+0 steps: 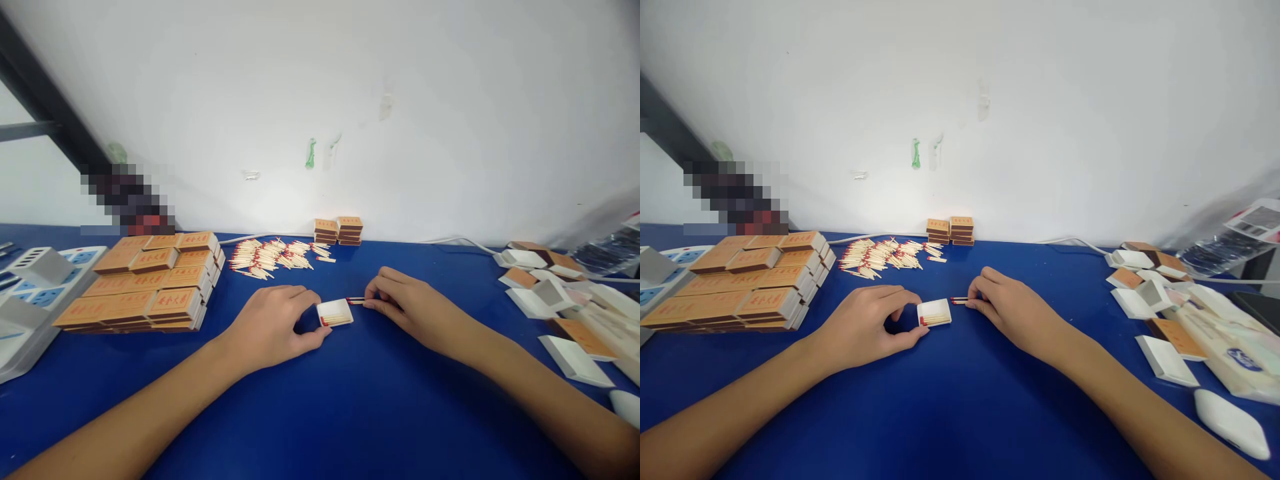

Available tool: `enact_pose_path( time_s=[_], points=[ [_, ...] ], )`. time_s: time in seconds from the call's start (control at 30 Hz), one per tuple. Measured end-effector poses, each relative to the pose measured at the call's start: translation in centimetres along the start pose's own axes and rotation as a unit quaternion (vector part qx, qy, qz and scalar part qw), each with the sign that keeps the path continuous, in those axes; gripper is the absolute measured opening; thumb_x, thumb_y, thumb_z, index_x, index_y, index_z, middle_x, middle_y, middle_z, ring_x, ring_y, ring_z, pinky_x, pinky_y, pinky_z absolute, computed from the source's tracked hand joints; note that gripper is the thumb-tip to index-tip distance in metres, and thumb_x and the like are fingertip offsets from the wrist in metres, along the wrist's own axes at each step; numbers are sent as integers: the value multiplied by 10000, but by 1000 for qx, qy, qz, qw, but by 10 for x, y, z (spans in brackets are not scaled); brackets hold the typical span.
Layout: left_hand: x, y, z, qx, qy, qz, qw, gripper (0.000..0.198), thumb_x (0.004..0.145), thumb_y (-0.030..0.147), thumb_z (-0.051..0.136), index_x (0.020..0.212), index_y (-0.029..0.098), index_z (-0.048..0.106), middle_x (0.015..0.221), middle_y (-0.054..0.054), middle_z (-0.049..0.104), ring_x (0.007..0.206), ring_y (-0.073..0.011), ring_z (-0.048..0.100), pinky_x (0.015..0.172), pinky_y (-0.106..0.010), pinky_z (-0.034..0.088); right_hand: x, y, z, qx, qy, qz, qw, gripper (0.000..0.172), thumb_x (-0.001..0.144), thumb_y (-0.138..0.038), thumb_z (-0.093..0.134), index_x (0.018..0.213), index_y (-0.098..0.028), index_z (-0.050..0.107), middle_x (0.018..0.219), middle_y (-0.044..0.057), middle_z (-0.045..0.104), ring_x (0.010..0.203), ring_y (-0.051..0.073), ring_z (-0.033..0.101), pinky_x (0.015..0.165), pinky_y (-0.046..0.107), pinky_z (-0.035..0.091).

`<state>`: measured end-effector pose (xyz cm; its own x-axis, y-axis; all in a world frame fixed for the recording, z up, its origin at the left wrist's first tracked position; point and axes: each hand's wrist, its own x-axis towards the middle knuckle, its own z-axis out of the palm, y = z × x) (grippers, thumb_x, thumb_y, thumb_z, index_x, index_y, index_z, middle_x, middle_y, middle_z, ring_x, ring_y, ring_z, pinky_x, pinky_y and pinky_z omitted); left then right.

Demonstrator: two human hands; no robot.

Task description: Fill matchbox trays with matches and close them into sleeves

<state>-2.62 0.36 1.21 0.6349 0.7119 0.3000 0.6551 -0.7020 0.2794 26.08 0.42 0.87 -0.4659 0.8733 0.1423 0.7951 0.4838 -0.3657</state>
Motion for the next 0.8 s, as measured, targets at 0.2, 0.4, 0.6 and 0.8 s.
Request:
enact_pose_path(
  time_s=[0.2, 0.4, 0.6, 0.8],
  points=[
    [-1, 1, 0, 1, -1, 1, 1000, 235, 916, 416, 726, 1033, 212, 723, 822, 12, 685, 680, -151, 619, 603, -293, 393, 1, -2, -1, -9, -2, -7, 1000, 157, 1051, -255, 512, 963, -234, 641, 954, 34, 625, 730, 160, 612, 647, 289, 471],
    [-1, 4, 0, 19, 13, 12, 1000, 237, 927, 420, 714, 1030, 207, 725, 820, 5, 699, 679, -157, 627, 598, -294, 394, -3, -20, -3, -39, 70, -45, 996, 118, 1056, -268, 545, 981, -225, 624, 940, 30, 623, 718, 158, 617, 626, 284, 470],
    [-2, 7, 1, 39, 29, 34, 998, 241, 931, 410, 711, 1021, 187, 732, 805, 1, 700, 680, -167, 634, 613, -312, 422, -7, -44, 12, -78, 98, -114, 985, 129, 1071, -258, 514, 1007, -214, 617, 951, 44, 635, 758, 172, 632, 634, 291, 481],
    [-2, 7, -1, 33, 4, 23, 999, 247, 922, 411, 718, 1053, 202, 732, 815, 2, 706, 689, -169, 641, 611, -305, 421, -3, -23, 8, -36, 70, -41, 996, 124, 1052, -310, 539, 1058, -240, 641, 1020, 63, 646, 794, 186, 630, 690, 315, 505]
  ],
)
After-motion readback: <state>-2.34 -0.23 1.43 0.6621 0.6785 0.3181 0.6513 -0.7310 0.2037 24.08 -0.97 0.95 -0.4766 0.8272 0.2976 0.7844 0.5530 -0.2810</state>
